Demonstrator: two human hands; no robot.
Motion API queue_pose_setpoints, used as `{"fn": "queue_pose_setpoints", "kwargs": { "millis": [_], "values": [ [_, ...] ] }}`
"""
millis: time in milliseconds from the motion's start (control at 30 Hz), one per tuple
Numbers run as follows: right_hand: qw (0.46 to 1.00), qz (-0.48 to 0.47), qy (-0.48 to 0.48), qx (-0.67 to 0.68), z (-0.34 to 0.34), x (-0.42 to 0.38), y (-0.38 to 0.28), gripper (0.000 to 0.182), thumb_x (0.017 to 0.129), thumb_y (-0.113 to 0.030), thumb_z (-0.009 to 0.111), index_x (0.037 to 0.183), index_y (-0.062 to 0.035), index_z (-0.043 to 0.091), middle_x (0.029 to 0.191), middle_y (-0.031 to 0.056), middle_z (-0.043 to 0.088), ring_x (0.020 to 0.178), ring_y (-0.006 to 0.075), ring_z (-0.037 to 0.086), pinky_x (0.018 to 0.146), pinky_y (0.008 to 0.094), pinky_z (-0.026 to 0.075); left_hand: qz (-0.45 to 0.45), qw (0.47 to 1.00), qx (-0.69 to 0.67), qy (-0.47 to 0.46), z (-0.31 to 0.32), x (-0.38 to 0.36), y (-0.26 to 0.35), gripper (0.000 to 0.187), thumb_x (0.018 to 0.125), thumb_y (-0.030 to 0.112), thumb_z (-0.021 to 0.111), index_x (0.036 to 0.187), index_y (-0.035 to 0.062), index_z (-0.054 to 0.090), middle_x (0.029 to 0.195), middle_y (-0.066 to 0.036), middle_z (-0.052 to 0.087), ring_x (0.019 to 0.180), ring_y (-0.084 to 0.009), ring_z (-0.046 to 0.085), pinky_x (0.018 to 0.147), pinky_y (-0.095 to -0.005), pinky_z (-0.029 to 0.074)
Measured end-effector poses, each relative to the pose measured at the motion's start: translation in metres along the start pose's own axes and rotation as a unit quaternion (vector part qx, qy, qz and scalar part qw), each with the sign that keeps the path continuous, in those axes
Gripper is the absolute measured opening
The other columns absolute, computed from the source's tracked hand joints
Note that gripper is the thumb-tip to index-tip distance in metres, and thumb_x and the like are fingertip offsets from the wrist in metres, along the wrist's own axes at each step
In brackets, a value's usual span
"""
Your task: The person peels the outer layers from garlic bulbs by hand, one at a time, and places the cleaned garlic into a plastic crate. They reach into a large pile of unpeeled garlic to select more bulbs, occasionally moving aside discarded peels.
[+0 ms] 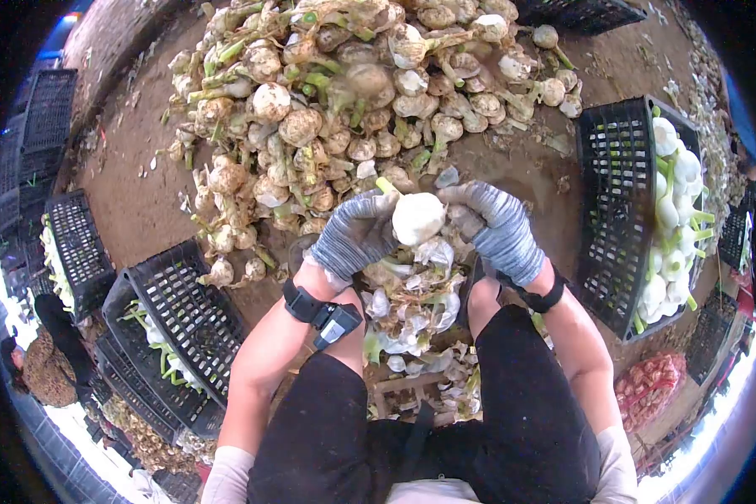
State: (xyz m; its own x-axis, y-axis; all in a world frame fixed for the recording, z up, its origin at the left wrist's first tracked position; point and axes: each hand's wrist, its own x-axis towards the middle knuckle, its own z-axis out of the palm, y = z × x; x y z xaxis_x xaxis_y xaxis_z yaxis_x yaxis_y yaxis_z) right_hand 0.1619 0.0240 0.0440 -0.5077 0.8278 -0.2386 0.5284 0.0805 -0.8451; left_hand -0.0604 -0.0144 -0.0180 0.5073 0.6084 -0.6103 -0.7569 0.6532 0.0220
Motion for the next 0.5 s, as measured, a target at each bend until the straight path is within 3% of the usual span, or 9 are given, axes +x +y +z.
{"fn": "queue_pose_setpoints", "kwargs": {
  "millis": [33, 133, 167, 200, 267, 333, 400, 467, 500],
  "values": [
    [0.999, 0.004, 0.024, 0.031, 0.006, -0.004, 0.003, 0.020, 0.083, -0.016, 0.061, 0.102, -0.0083, 0.063, 0.096, 0.0124, 0.064, 0.092, 0.0272, 0.061, 0.083, 0.0344, 0.048, -0.005, 0.999, -0.019, -0.035, -0.006, 0.002, 0.000, 0.039, 0.081, 0.014, 0.061, 0.116, -0.0002, 0.053, 0.117, -0.017, 0.057, 0.109, -0.0280, 0.055, 0.094, -0.0428, 0.044],
    [0.990, -0.073, -0.101, 0.070, 0.004, -0.024, -0.002, 0.018, 0.084, -0.015, 0.060, 0.100, -0.0060, 0.062, 0.093, 0.0111, 0.065, 0.087, 0.0244, 0.062, 0.083, 0.0346, 0.047, -0.010, 0.994, -0.100, -0.040, -0.018, 0.004, 0.001, 0.042, 0.080, 0.012, 0.061, 0.120, 0.0009, 0.051, 0.121, -0.017, 0.054, 0.113, -0.0277, 0.051, 0.094, -0.0434, 0.045],
    [0.960, 0.037, -0.186, 0.206, 0.002, -0.032, -0.004, 0.025, 0.080, -0.020, 0.065, 0.096, -0.0017, 0.061, 0.098, 0.0119, 0.065, 0.090, 0.0212, 0.061, 0.084, 0.0347, 0.046, 0.030, 0.995, -0.095, 0.008, -0.014, 0.003, 0.001, 0.043, 0.081, 0.011, 0.060, 0.121, 0.0023, 0.050, 0.123, -0.015, 0.052, 0.113, -0.0283, 0.050, 0.089, -0.0411, 0.048],
    [0.960, 0.037, -0.187, 0.205, -0.008, -0.034, 0.001, 0.025, 0.080, -0.020, 0.065, 0.096, -0.0017, 0.061, 0.098, 0.0119, 0.065, 0.090, 0.0212, 0.061, 0.084, 0.0347, 0.046, 0.030, 0.995, -0.096, 0.007, -0.017, 0.005, 0.000, 0.043, 0.081, 0.011, 0.060, 0.121, 0.0023, 0.050, 0.123, -0.015, 0.052, 0.113, -0.0283, 0.050, 0.089, -0.0411, 0.048],
    [0.848, 0.027, -0.194, 0.493, -0.028, -0.032, 0.006, 0.023, 0.073, -0.017, 0.073, 0.088, -0.0038, 0.063, 0.084, 0.0085, 0.064, 0.081, 0.0153, 0.060, 0.077, 0.0311, 0.047, 0.013, 0.987, -0.162, -0.017, -0.023, 0.009, 0.000, 0.040, 0.082, 0.012, 0.059, 0.120, 0.0032, 0.050, 0.120, -0.014, 0.055, 0.108, -0.0284, 0.053, 0.083, -0.0382, 0.051],
    [0.853, 0.098, -0.058, 0.509, -0.040, -0.022, -0.009, 0.028, 0.076, -0.017, 0.070, 0.097, -0.0026, 0.060, 0.089, 0.0067, 0.064, 0.081, 0.0137, 0.058, 0.078, 0.0297, 0.047, 0.025, 0.990, -0.142, 0.008, -0.020, 0.009, -0.001, 0.039, 0.083, 0.013, 0.059, 0.119, 0.0031, 0.051, 0.118, -0.014, 0.056, 0.105, -0.0274, 0.054, 0.078, -0.0370, 0.052],
    [0.930, 0.149, 0.032, 0.335, -0.015, -0.010, 0.003, 0.041, 0.081, -0.022, 0.064, 0.116, -0.0015, 0.056, 0.101, 0.0086, 0.063, 0.089, 0.0167, 0.059, 0.084, 0.0311, 0.045, 0.034, 0.992, -0.120, 0.034, -0.015, 0.009, -0.003, 0.038, 0.083, 0.014, 0.059, 0.119, 0.0030, 0.051, 0.116, -0.014, 0.056, 0.103, -0.0264, 0.055, 0.074, -0.0358, 0.052],
    [0.986, -0.003, 0.157, -0.055, 0.001, -0.005, 0.022, 0.038, 0.082, -0.017, 0.064, 0.117, -0.0038, 0.055, 0.099, 0.0088, 0.064, 0.085, 0.0140, 0.058, 0.078, 0.0290, 0.046, 0.030, 0.993, -0.110, 0.016, -0.013, 0.010, -0.004, 0.036, 0.085, 0.017, 0.060, 0.118, 0.0039, 0.052, 0.111, -0.012, 0.059, 0.095, -0.0233, 0.058, 0.069, -0.0323, 0.053],
    [0.991, 0.063, 0.113, 0.013, 0.002, -0.008, 0.022, 0.037, 0.082, -0.016, 0.064, 0.116, -0.0033, 0.055, 0.099, 0.0097, 0.064, 0.084, 0.0133, 0.058, 0.076, 0.0289, 0.047, 0.029, 0.993, -0.111, 0.016, -0.013, 0.012, -0.005, 0.036, 0.085, 0.017, 0.060, 0.118, 0.0039, 0.052, 0.111, -0.012, 0.059, 0.095, -0.0233, 0.058, 0.069, -0.0323, 0.053]
  ]
}}
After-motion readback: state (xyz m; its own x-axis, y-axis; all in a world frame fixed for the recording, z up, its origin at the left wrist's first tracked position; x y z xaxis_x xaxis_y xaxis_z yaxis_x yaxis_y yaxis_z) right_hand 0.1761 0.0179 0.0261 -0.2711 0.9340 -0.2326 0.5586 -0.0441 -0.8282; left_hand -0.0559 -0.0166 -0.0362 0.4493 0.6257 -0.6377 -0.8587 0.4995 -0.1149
